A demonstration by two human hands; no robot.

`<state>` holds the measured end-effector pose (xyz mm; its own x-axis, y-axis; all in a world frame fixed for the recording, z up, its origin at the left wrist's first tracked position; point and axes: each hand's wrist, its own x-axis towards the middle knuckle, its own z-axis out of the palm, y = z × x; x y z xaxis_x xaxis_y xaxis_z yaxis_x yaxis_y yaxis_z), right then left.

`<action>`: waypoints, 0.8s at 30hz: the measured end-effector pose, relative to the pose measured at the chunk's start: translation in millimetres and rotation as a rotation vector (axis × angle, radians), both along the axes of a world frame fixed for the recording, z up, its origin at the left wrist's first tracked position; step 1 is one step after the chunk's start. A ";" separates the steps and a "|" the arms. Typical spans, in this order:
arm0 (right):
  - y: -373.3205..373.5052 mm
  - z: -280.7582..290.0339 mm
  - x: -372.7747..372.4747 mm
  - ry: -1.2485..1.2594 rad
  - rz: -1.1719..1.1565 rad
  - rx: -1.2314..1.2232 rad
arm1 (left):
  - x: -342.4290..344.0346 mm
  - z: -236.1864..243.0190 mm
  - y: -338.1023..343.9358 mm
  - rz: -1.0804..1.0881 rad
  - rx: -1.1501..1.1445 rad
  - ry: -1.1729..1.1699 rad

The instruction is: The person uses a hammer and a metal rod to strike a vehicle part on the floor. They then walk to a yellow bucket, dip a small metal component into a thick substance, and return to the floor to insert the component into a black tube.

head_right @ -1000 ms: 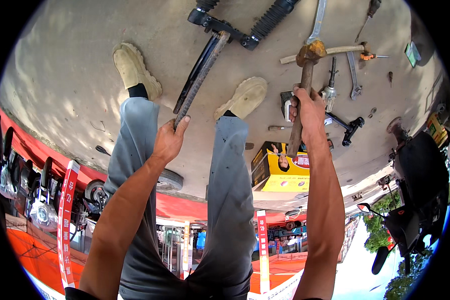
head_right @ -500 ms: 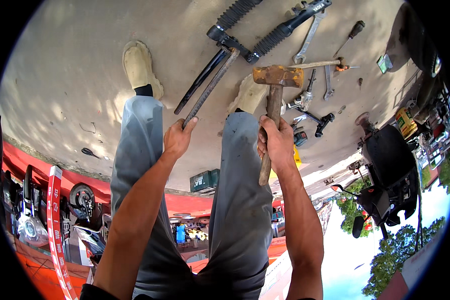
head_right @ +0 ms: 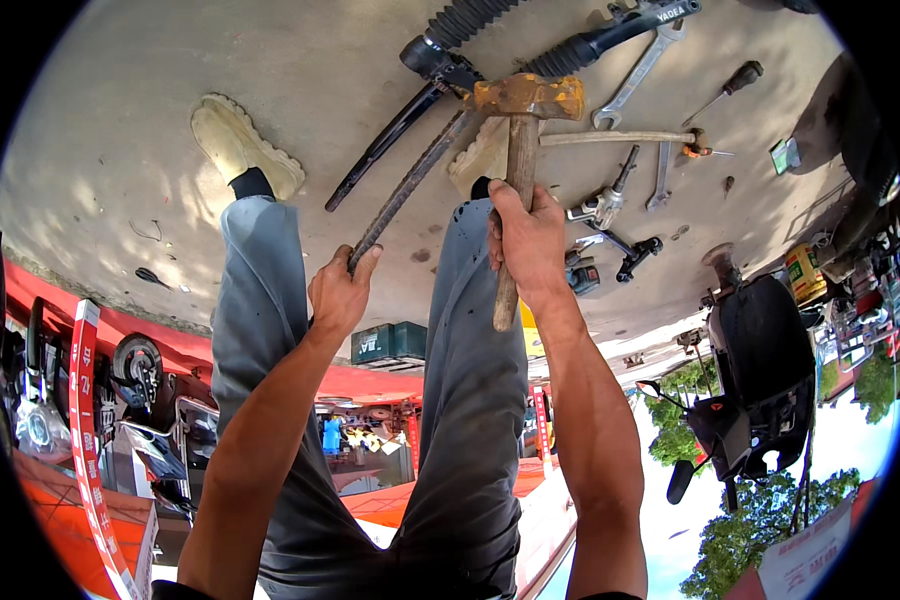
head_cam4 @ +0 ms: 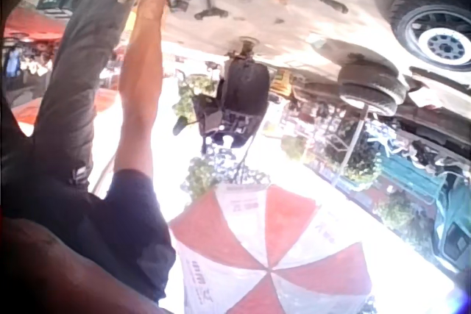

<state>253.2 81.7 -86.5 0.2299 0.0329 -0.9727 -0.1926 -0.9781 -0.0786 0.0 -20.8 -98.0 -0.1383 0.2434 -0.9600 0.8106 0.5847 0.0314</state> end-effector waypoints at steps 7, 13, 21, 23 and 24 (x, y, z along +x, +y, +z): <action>-17.5 -5.8 -4.3 -0.036 0.017 0.001 | -4.6 -12.5 -15.5 -0.043 0.147 -0.009; -18.6 -2.2 3.0 -0.052 0.061 -0.033 | -6.3 -15.5 -15.2 -0.019 0.098 -0.012; -22.8 -17.0 -11.9 -0.049 0.021 0.014 | -3.8 -22.5 -23.9 0.026 0.103 -0.018; -20.9 -18.9 -6.8 -0.044 0.043 0.017 | -2.7 -22.3 -23.5 0.028 0.070 -0.020; -19.3 -19.5 -5.5 -0.042 0.054 0.020 | -2.0 -23.2 -26.3 0.037 0.085 -0.017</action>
<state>247.6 62.4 -106.0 0.2676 0.0660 -0.9613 -0.1360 -0.9851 -0.1055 -1.9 -47.1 -121.1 -0.1325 0.3190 -0.9385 0.7872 0.6092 0.0959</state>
